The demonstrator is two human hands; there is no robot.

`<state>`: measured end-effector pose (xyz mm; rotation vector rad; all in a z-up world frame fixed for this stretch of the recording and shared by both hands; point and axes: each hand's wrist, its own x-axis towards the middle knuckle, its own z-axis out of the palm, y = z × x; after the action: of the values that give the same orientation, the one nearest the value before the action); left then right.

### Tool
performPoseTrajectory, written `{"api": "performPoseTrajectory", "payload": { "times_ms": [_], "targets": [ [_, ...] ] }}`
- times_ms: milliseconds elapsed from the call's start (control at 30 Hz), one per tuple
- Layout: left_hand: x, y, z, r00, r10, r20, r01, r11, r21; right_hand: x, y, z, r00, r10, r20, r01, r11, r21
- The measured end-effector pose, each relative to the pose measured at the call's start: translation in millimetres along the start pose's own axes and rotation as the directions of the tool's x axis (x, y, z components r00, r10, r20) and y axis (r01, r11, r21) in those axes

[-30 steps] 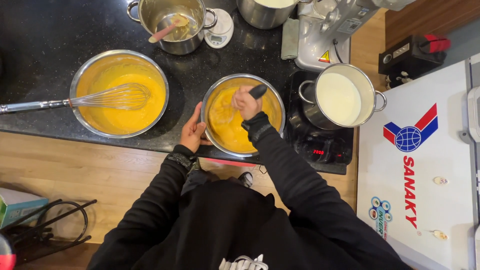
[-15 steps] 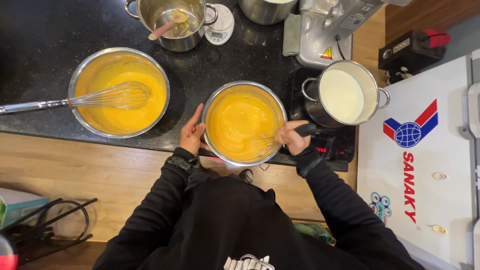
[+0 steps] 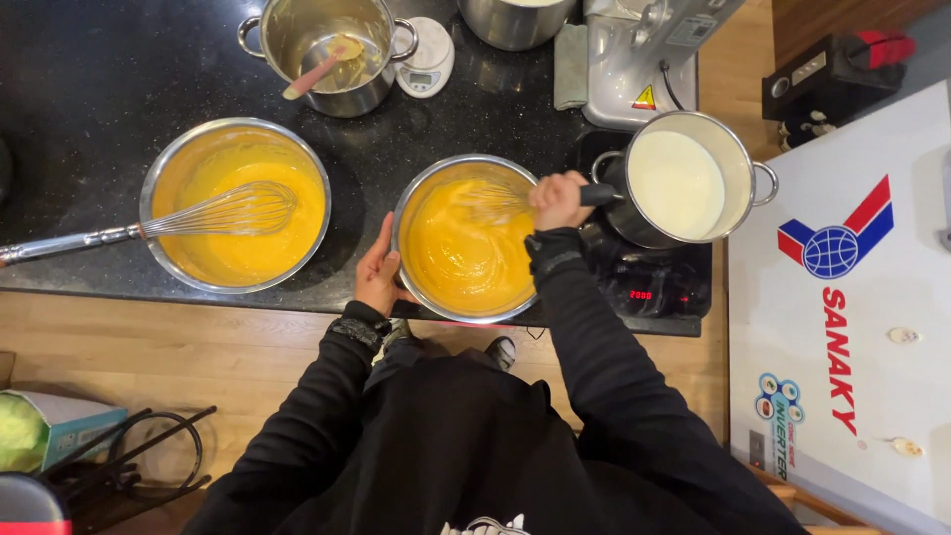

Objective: The person whisks batter in a metal bowl by hand, occasionally switching between two different bowls of yellow batter and adjusting the heat on an induction burner. The person then pours liquid from a small pot into one of the bowls while continuing to whisk.

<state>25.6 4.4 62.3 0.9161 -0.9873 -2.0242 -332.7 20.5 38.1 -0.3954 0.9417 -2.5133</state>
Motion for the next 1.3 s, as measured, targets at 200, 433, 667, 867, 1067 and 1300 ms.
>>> {"api": "performPoseTrajectory", "payload": {
  "times_ms": [200, 433, 667, 867, 1067, 1300],
  "targets": [
    [13.1, -19.6, -20.0, 0.999, 0.033, 0.015, -0.034, 0.998, 0.054, -48.9, 17.2, 26.5, 0.963, 0.262, -0.066, -0.262, 0.965, 0.014],
    [41.8, -83.5, -63.3, 0.985, 0.173, 0.008, -0.173, 0.983, 0.063, -84.6, -28.0, 25.8, 0.878, 0.458, 0.143, -0.449, 0.889, -0.087],
    [35.7, -71.4, -53.1, 0.991, 0.13, -0.024, -0.128, 0.99, 0.064, -77.5, -93.4, 16.0, 0.856, 0.452, 0.25, -0.365, 0.872, -0.327],
    [25.3, -60.0, -40.0, 0.997, 0.045, -0.066, -0.04, 0.996, 0.074, -32.5, -102.6, 20.2, 0.953, 0.162, 0.255, -0.06, 0.929, -0.364],
    [5.4, -31.6, -14.5, 0.996, 0.059, -0.073, -0.051, 0.994, 0.1, -8.9, -55.0, 1.3, 0.978, -0.015, 0.206, 0.035, 0.995, -0.095],
    [16.8, -57.1, -39.0, 0.995, 0.094, -0.035, -0.087, 0.985, 0.15, -50.3, 5.3, 13.1, 0.989, 0.135, 0.064, -0.135, 0.991, -0.01]
  ]
}}
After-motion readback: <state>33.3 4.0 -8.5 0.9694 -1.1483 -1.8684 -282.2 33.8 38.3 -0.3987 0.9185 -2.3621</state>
